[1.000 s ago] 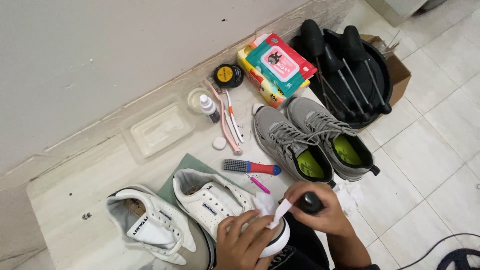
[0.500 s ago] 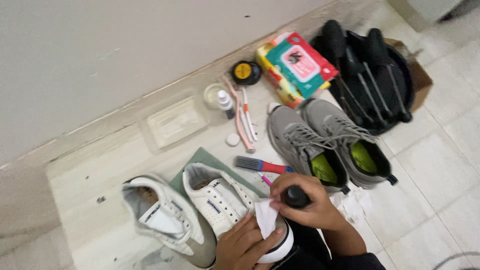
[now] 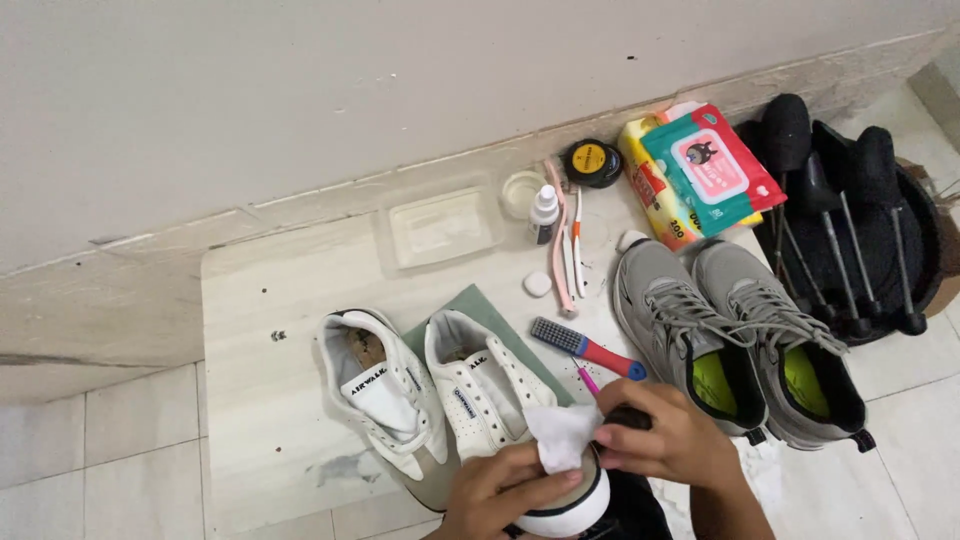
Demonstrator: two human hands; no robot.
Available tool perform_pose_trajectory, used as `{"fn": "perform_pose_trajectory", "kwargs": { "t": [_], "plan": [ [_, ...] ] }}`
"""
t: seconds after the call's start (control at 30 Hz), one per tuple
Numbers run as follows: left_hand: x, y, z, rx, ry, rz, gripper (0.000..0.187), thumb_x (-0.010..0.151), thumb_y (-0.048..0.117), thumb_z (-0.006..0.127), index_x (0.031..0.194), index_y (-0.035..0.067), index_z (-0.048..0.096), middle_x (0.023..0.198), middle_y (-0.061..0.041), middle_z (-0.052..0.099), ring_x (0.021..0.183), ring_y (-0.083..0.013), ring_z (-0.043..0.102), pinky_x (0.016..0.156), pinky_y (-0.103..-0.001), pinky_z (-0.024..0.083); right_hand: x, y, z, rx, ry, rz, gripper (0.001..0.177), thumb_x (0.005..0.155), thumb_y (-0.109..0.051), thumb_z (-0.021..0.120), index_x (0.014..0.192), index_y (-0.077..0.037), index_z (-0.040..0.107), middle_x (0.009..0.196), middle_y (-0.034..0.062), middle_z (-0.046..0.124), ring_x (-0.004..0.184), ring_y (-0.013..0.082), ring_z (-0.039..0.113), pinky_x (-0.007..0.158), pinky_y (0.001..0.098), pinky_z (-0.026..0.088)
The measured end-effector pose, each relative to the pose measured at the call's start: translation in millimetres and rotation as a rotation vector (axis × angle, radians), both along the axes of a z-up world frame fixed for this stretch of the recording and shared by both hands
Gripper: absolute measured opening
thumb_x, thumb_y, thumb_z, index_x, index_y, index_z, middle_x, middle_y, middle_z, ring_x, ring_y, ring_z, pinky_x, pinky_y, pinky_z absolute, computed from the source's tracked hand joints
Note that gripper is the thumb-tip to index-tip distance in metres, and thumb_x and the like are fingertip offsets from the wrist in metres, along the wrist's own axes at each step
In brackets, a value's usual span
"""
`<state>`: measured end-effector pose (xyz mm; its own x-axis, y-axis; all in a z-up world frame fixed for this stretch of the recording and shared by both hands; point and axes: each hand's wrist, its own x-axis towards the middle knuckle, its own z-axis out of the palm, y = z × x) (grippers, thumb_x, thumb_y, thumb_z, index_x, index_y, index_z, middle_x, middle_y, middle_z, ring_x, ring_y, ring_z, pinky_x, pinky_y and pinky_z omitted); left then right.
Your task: The person wipes the sole and side of a white sneaker with a white cloth. They hold the shoe in their left hand and rub the surface with the cloth in their right hand, focusing on the bottom edge and side panels.
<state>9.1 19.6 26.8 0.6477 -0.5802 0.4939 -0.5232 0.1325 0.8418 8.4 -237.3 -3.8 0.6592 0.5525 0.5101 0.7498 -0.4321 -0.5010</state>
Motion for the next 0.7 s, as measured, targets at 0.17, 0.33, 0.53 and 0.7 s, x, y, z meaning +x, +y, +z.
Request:
{"fn": "perform_pose_trajectory", "kwargs": {
  "t": [0.17,0.33,0.53,0.7],
  "plan": [
    [1,-3,-12,0.038,-0.15,0.106,0.037,0.097,0.035,0.064,0.118,0.005,0.068,0.108,-0.012,0.064,0.095,-0.0268,0.071,0.078,-0.032,0.056,4,-5,2,0.412,0.317,0.318,0.028,0.108,-0.033,0.046,0.134,-0.023,0.043,0.09,0.0107,0.055,0.062,0.0201,0.058,0.069,0.0347,0.048],
    [-2,-4,3,0.051,-0.074,0.066,0.043,0.103,0.04,0.053,0.118,0.003,0.068,0.093,-0.01,0.057,0.098,-0.029,0.068,0.081,-0.036,0.053,-17,0,-31,1.102,0.877,0.401,0.046,0.104,-0.03,0.065,0.141,-0.011,0.044,0.074,0.0252,0.056,0.041,0.027,0.056,0.034,0.0283,0.038],
    [0,1,-10,0.1,-0.073,-0.037,0.033,0.099,0.027,0.063,0.124,0.006,0.063,0.121,-0.021,0.056,0.101,-0.0319,0.074,0.087,-0.034,0.057,-17,1,-10,1.035,1.226,0.263,0.054,0.099,-0.036,0.055,0.137,0.0,0.045,0.081,0.0273,0.057,0.055,0.032,0.057,0.049,0.0349,0.049],
    [-3,7,-3,0.242,0.14,-0.061,0.052,0.079,0.008,0.076,0.129,0.012,0.061,0.141,-0.014,0.052,0.128,-0.0277,0.058,0.105,-0.036,0.044,-33,-8,-58,0.423,0.641,-0.239,0.044,0.1,-0.033,0.041,0.131,-0.005,0.055,0.12,0.0098,0.065,0.105,0.0164,0.065,0.097,0.0305,0.045]
  ]
}}
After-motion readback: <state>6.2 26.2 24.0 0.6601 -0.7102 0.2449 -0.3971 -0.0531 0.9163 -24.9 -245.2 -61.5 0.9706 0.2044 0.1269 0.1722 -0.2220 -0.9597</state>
